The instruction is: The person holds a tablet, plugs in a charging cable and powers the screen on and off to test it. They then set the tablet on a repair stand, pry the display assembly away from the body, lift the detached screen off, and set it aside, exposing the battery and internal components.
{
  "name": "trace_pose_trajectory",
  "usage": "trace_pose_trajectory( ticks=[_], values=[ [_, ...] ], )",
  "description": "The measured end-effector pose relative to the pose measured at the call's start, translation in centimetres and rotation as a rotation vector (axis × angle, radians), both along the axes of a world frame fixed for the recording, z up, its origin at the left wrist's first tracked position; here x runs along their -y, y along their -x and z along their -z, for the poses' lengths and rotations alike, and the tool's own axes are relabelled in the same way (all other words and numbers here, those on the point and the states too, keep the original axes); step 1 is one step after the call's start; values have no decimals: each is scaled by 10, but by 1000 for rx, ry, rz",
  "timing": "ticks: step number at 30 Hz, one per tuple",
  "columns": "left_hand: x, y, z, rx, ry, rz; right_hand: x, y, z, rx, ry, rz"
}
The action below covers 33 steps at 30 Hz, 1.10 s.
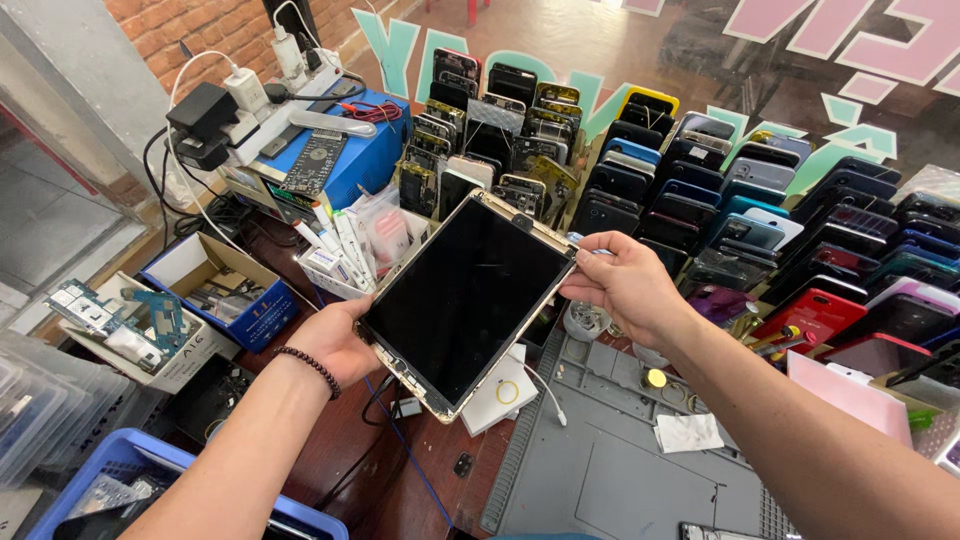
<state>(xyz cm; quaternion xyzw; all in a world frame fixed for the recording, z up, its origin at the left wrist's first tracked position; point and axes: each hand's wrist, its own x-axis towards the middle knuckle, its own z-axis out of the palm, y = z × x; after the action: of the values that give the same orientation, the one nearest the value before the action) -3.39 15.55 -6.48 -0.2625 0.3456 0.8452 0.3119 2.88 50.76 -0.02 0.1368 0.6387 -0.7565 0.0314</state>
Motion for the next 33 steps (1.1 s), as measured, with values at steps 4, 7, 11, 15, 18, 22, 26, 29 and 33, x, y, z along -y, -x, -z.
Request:
trace_pose_trajectory(
  ticks=[4, 7, 11, 15, 18, 22, 26, 29, 33],
  values=[
    [1, 1, 3, 5, -13, -17, 0, 0, 3, 2, 2, 14],
    [1, 0, 3, -8, -20, -13, 0, 0, 3, -2, 0, 15],
    [1, -3, -2, 35, -24, -21, 2, 0, 3, 1, -11, 23],
    [1, -5, -6, 40, -4, -17, 3, -2, 1, 8, -10, 26],
    [0, -6, -6, 17, -21, -21, 3, -3, 1, 10, -20, 26],
    [0, -7, -5, 9, 25, -29, 4, -3, 0, 1, -18, 27],
    [0, -6, -5, -1, 10, -20, 4, -3, 0, 4, -21, 32],
    [0, -5, -6, 1, 10, -21, 3, -3, 0, 2, -19, 32],
    [1, -6, -7, -7, 27, -26, 3, -3, 0, -1, -9, 29]
  ],
)
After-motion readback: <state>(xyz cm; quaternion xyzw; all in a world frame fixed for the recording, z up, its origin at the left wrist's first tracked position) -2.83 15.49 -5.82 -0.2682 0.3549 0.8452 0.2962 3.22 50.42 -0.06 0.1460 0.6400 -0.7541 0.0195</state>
